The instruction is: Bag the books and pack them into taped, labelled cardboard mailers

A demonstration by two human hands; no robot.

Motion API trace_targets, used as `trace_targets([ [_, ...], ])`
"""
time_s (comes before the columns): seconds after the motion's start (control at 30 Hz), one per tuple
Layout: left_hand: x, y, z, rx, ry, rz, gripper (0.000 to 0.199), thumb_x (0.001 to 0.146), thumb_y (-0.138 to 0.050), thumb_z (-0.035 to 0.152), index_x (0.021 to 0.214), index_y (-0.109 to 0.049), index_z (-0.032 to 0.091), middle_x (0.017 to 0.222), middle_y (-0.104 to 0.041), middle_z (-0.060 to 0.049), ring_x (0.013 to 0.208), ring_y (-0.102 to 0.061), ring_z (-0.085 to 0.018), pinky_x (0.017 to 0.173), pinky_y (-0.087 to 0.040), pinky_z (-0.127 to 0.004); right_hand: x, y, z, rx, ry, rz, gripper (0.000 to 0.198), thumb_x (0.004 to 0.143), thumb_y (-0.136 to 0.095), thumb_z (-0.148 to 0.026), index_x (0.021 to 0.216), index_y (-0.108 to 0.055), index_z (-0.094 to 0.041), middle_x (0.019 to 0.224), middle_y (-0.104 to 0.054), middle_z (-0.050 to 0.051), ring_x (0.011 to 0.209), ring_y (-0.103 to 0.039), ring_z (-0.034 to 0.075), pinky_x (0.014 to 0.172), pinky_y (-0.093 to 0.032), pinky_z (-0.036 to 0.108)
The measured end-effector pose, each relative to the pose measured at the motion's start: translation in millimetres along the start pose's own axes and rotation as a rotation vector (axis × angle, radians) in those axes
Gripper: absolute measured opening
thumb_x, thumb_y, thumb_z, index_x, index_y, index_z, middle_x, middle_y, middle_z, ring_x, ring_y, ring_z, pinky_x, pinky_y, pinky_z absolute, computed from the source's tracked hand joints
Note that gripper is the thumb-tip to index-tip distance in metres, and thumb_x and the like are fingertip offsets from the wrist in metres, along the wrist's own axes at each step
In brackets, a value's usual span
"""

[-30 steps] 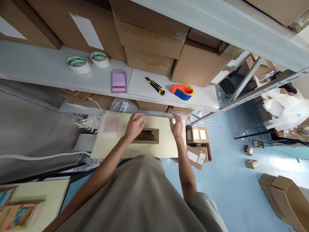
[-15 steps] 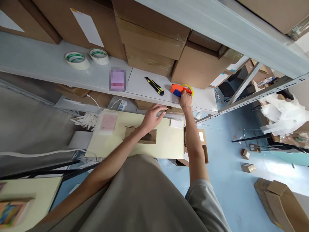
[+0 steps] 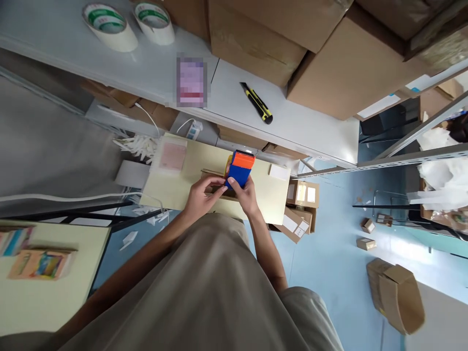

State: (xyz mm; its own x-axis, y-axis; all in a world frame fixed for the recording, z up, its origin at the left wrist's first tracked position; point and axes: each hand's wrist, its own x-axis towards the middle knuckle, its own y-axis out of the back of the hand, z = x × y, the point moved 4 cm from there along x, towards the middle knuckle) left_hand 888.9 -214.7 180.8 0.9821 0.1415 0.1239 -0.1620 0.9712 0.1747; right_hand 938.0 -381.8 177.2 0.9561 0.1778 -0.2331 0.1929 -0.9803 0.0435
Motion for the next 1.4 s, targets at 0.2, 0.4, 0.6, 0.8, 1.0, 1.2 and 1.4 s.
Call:
trace_targets([
  [0.2,-12,29,-1,-0.025,0.033,-0.023,0.026,0.109,-0.071,0.05,0.113,-0.078,0.025,0.118,-0.083,-0.009,0.105,-0.082,-0.025,0.1,-0.069,-0.039,1,-24,1,-0.101,-0.025,-0.078,0.07,0.086,-0.082,-0.091,0.113,-0.071,-0.027,0.105,-0.084,0.006,0.099,-0.077,0.028,0.093,-0.068,0.042],
  [0.4,4,65,-23,-0.198,0.224,-0.07,0.056,0.099,-0.078,0.075,0.112,-0.083,0.022,0.104,-0.083,-0.008,0.093,-0.079,-0.024,0.086,-0.067,-0.035,-11,-36,8,-0.221,-0.071,-0.218,0.07,0.087,-0.083,-0.089,0.113,-0.069,-0.025,0.102,-0.081,0.006,0.088,-0.075,0.025,0.08,-0.067,0.04],
  [0.6,36,97,-46,-0.397,0.386,-0.176,0.066,0.088,-0.086,0.084,0.095,-0.087,0.018,0.098,-0.085,-0.01,0.088,-0.078,-0.025,0.074,-0.062,-0.033,-30,-36,-14,-0.379,-0.162,-0.379,0.068,0.089,-0.088,-0.081,0.12,-0.07,-0.024,0.103,-0.082,0.007,0.089,-0.077,0.026,0.078,-0.066,0.04],
  [0.8,37,101,-48,-0.449,0.373,-0.232,0.045,0.082,-0.101,0.061,0.089,-0.087,0.019,0.093,-0.084,-0.009,0.091,-0.081,-0.028,0.078,-0.067,-0.037,-33,-38,-43,-0.559,-0.134,-0.429,0.059,0.089,-0.093,-0.073,0.114,-0.071,-0.025,0.094,-0.076,0.003,0.079,-0.067,0.022,0.071,-0.059,0.038],
  [1.0,24,92,-66,-0.479,0.414,-0.188,0.038,0.086,-0.098,0.053,0.089,-0.084,0.018,0.086,-0.081,-0.007,0.078,-0.077,-0.023,0.069,-0.064,-0.033,-35,-38,-48,-0.657,-0.174,-0.456,0.057,0.089,-0.092,-0.072,0.115,-0.073,-0.025,0.092,-0.075,0.003,0.077,-0.067,0.023,0.068,-0.056,0.037],
  [1.2,-1,71,-78,-0.497,0.446,-0.04,0.038,0.087,-0.094,0.055,0.082,-0.081,0.019,0.073,-0.074,-0.002,0.07,-0.07,-0.018,0.064,-0.057,-0.03,-34,-33,-50,-0.736,-0.275,-0.458,0.06,0.092,-0.085,-0.081,0.101,-0.073,-0.023,0.083,-0.075,0.003,0.071,-0.069,0.021,0.06,-0.052,0.033],
  [1.4,-30,61,-79,-0.481,0.52,0.164,0.029,0.09,-0.087,0.049,0.082,-0.082,0.021,0.077,-0.079,-0.003,0.073,-0.069,-0.018,0.069,-0.057,-0.031,-21,-29,-74,-0.88,-0.336,-0.584,0.055,0.094,-0.087,-0.077,0.096,-0.077,-0.023,0.079,-0.079,0.002,0.066,-0.072,0.019,0.057,-0.049,0.029],
])
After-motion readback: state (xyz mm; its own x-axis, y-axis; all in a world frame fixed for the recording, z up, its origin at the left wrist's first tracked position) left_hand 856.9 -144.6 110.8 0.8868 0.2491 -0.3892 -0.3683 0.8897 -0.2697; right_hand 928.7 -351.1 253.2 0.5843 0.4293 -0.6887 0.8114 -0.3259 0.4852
